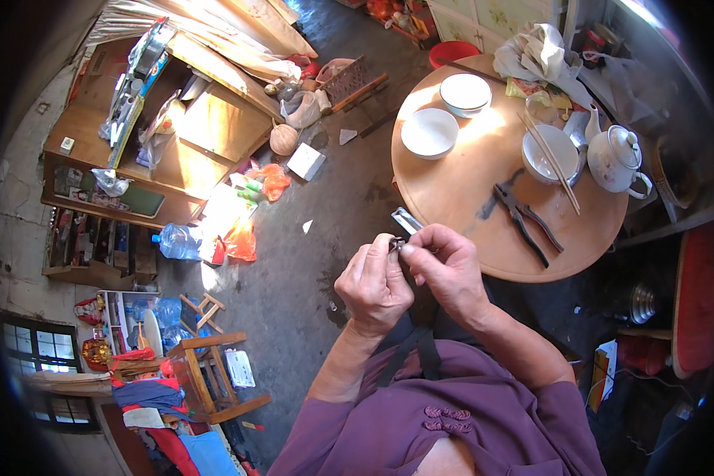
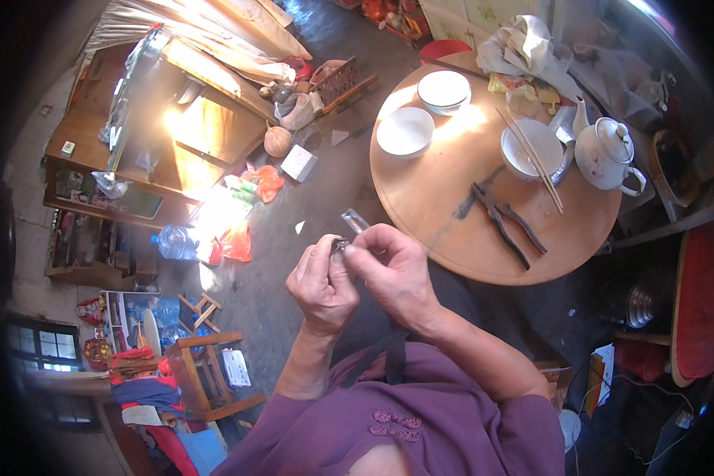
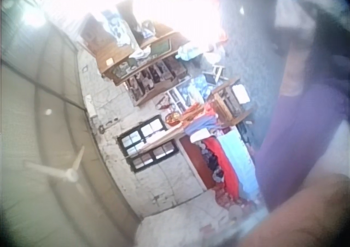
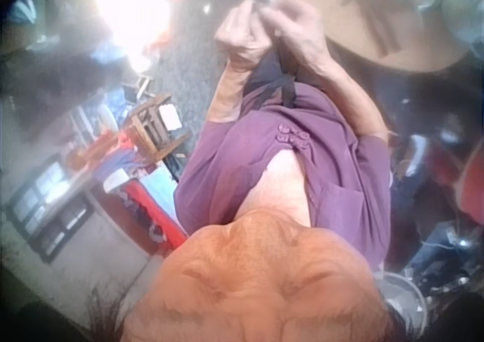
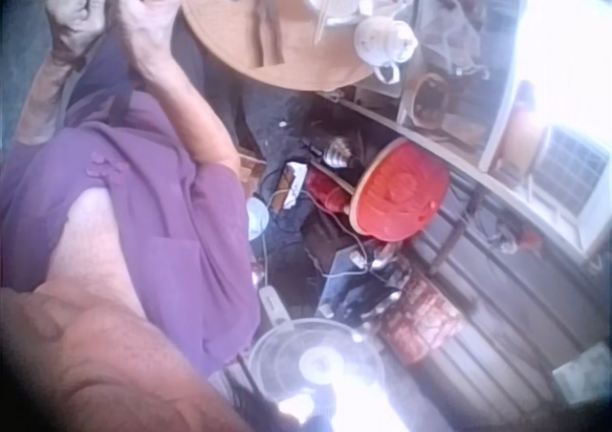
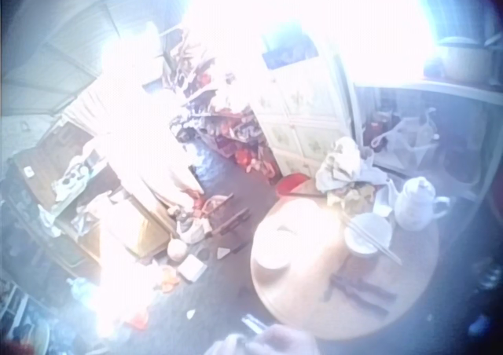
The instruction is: The person uses pliers to bend and adjust a small metal component while seated. They repeatedly grip, twist, and reposition the piece, occasionally placing the pliers on the table to inspect the part by hand.
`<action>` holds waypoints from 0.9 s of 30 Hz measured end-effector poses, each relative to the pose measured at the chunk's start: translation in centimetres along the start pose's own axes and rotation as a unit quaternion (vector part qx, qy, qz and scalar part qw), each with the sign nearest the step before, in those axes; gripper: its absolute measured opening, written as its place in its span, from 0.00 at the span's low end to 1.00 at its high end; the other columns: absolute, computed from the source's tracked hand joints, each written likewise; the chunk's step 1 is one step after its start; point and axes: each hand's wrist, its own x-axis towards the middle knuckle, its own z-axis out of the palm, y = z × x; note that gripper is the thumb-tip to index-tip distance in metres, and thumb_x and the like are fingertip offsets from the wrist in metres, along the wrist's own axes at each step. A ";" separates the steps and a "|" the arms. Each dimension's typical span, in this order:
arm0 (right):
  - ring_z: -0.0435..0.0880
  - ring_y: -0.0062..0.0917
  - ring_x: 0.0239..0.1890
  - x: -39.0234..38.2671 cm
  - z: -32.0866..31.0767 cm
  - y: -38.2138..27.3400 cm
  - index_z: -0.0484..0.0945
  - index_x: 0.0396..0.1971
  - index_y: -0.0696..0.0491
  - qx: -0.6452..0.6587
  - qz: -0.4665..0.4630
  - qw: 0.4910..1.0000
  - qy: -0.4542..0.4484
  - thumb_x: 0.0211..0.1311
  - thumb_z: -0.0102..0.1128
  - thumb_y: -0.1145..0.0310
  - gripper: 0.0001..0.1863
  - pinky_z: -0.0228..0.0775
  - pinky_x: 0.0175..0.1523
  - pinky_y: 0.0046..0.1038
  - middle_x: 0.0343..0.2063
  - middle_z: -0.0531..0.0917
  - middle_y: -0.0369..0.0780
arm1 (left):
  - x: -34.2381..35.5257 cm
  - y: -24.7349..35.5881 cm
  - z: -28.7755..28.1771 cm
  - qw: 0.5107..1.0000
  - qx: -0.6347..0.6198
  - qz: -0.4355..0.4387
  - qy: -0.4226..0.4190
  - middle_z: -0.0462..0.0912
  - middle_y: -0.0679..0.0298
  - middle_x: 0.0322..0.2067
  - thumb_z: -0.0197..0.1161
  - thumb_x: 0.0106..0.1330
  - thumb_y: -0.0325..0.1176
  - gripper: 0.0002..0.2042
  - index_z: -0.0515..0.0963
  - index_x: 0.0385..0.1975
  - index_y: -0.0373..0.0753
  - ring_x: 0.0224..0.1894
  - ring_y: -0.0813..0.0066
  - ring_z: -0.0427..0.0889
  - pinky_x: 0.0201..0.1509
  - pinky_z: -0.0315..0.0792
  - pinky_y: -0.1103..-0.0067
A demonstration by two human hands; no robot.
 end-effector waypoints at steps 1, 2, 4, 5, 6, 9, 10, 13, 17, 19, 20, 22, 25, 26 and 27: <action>0.74 0.10 0.27 0.1 -0.7 0.2 0.78 0.35 0.59 0.002 -0.003 1.000 -0.007 0.63 0.59 0.72 0.06 0.68 0.32 0.16 0.25 0.78 0.31 | 0.1 0.1 -0.1 1.000 -0.011 -0.006 0.006 0.76 0.56 0.22 0.60 0.57 0.22 0.08 0.76 0.37 0.31 0.22 0.59 0.78 0.24 0.73 0.70; 0.74 0.12 0.28 0.0 -0.7 0.3 0.78 0.38 0.60 0.004 -0.004 1.000 0.011 0.64 0.58 0.72 0.07 0.69 0.33 0.17 0.27 0.78 0.32 | 0.2 0.2 -0.1 1.000 -0.024 -0.012 0.011 0.76 0.56 0.22 0.59 0.57 0.22 0.07 0.76 0.36 0.31 0.22 0.58 0.78 0.25 0.73 0.70; 0.75 0.14 0.30 0.0 -0.5 0.3 0.78 0.43 0.61 -0.018 -0.039 0.999 0.009 0.65 0.56 0.74 0.10 0.69 0.35 0.18 0.28 0.77 0.34 | 0.1 0.1 0.0 1.000 -0.029 -0.007 0.011 0.77 0.55 0.22 0.60 0.58 0.21 0.07 0.76 0.36 0.31 0.22 0.58 0.79 0.25 0.73 0.70; 0.75 0.16 0.31 -0.1 -0.2 0.4 0.78 0.44 0.61 -0.040 -0.069 0.997 -0.013 0.65 0.56 0.75 0.11 0.70 0.35 0.19 0.29 0.77 0.35 | 0.0 0.0 -0.2 1.000 -0.028 -0.006 0.010 0.77 0.55 0.22 0.60 0.58 0.21 0.07 0.76 0.36 0.31 0.23 0.58 0.79 0.25 0.73 0.70; 0.76 0.17 0.32 -0.2 0.0 0.5 0.78 0.46 0.61 -0.062 -0.100 0.993 -0.034 0.65 0.55 0.76 0.12 0.70 0.36 0.20 0.29 0.76 0.36 | -0.1 0.1 -0.3 0.999 -0.029 -0.007 0.010 0.77 0.55 0.23 0.60 0.58 0.21 0.07 0.76 0.36 0.31 0.23 0.57 0.79 0.26 0.74 0.70; 0.77 0.22 0.32 -0.1 0.1 0.0 0.78 0.46 0.62 -0.184 -0.188 0.963 -0.051 0.63 0.55 0.78 0.12 0.69 0.37 0.23 0.29 0.75 0.39 | -0.4 0.4 -0.3 0.999 -0.036 -0.009 0.013 0.78 0.54 0.23 0.59 0.58 0.21 0.06 0.76 0.36 0.31 0.23 0.57 0.80 0.27 0.74 0.71; 0.77 0.25 0.30 -0.1 0.1 0.6 0.79 0.44 0.61 -0.191 -0.215 0.957 -0.037 0.61 0.57 0.78 0.11 0.69 0.35 0.24 0.29 0.76 0.41 | -0.5 0.4 -0.2 0.999 -0.037 -0.009 0.015 0.78 0.54 0.24 0.59 0.59 0.21 0.06 0.76 0.36 0.31 0.24 0.57 0.80 0.27 0.74 0.71; 0.74 0.22 0.30 -0.6 -0.1 1.1 0.79 0.43 0.59 -0.198 -0.228 0.953 -0.026 0.61 0.56 0.80 0.10 0.66 0.36 0.21 0.29 0.75 0.38 | -1.2 0.8 -0.3 0.998 -0.052 -0.030 0.006 0.78 0.54 0.24 0.59 0.59 0.22 0.06 0.76 0.36 0.31 0.24 0.56 0.80 0.28 0.74 0.70; 0.74 0.26 0.29 -1.4 -0.6 1.7 0.78 0.38 0.59 -0.244 -0.256 0.935 -0.012 0.59 0.56 0.80 0.08 0.67 0.35 0.24 0.29 0.75 0.40 | -2.4 1.3 -0.6 0.996 -0.054 -0.055 -0.043 0.79 0.54 0.25 0.59 0.60 0.23 0.05 0.76 0.34 0.31 0.26 0.56 0.80 0.29 0.74 0.70; 0.74 0.29 0.28 -1.4 -1.1 1.9 0.76 0.37 0.59 -0.270 -0.289 0.918 -0.013 0.58 0.56 0.81 0.07 0.67 0.34 0.26 0.28 0.75 0.42 | -3.0 1.6 -0.7 0.991 -0.081 -0.087 -0.057 0.79 0.54 0.25 0.60 0.60 0.23 0.04 0.76 0.33 0.31 0.26 0.56 0.80 0.30 0.74 0.70; 0.75 0.31 0.28 -1.5 -1.2 1.8 0.75 0.37 0.59 -0.281 -0.290 0.915 -0.019 0.58 0.55 0.81 0.07 0.67 0.34 0.27 0.28 0.75 0.42 | -3.3 1.8 -0.6 0.988 -0.095 -0.100 -0.066 0.79 0.54 0.25 0.60 0.60 0.23 0.04 0.77 0.33 0.31 0.26 0.56 0.81 0.30 0.75 0.70; 0.76 0.34 0.29 -1.6 -1.5 1.6 0.74 0.36 0.59 -0.303 -0.290 0.907 -0.032 0.58 0.55 0.80 0.06 0.69 0.34 0.30 0.28 0.74 0.44 | -3.1 2.1 -0.6 0.989 -0.097 -0.089 -0.069 0.79 0.54 0.25 0.60 0.59 0.24 0.04 0.77 0.32 0.32 0.26 0.57 0.80 0.30 0.74 0.70; 0.75 0.36 0.28 -1.7 -1.9 1.1 0.73 0.36 0.60 -0.296 -0.275 0.914 -0.029 0.59 0.53 0.81 0.05 0.68 0.34 0.31 0.28 0.74 0.44 | -2.3 2.7 -0.9 0.990 -0.079 -0.062 -0.097 0.79 0.54 0.24 0.61 0.59 0.25 0.04 0.77 0.32 0.32 0.26 0.57 0.80 0.29 0.74 0.70; 0.75 0.36 0.29 -1.9 -2.3 1.0 0.72 0.36 0.59 -0.295 -0.263 0.918 -0.030 0.60 0.51 0.80 0.05 0.68 0.35 0.31 0.28 0.73 0.45 | -2.1 2.8 -1.0 0.990 -0.072 -0.051 -0.112 0.79 0.54 0.24 0.61 0.58 0.25 0.04 0.77 0.31 0.32 0.26 0.57 0.80 0.29 0.74 0.70; 0.74 0.36 0.29 -1.9 -2.6 0.9 0.72 0.36 0.59 -0.294 -0.260 0.919 -0.034 0.60 0.51 0.80 0.05 0.68 0.35 0.31 0.28 0.73 0.45 | -1.9 3.0 -1.0 0.989 -0.066 -0.045 -0.127 0.80 0.55 0.24 0.61 0.58 0.25 0.05 0.77 0.31 0.32 0.26 0.58 0.80 0.29 0.74 0.70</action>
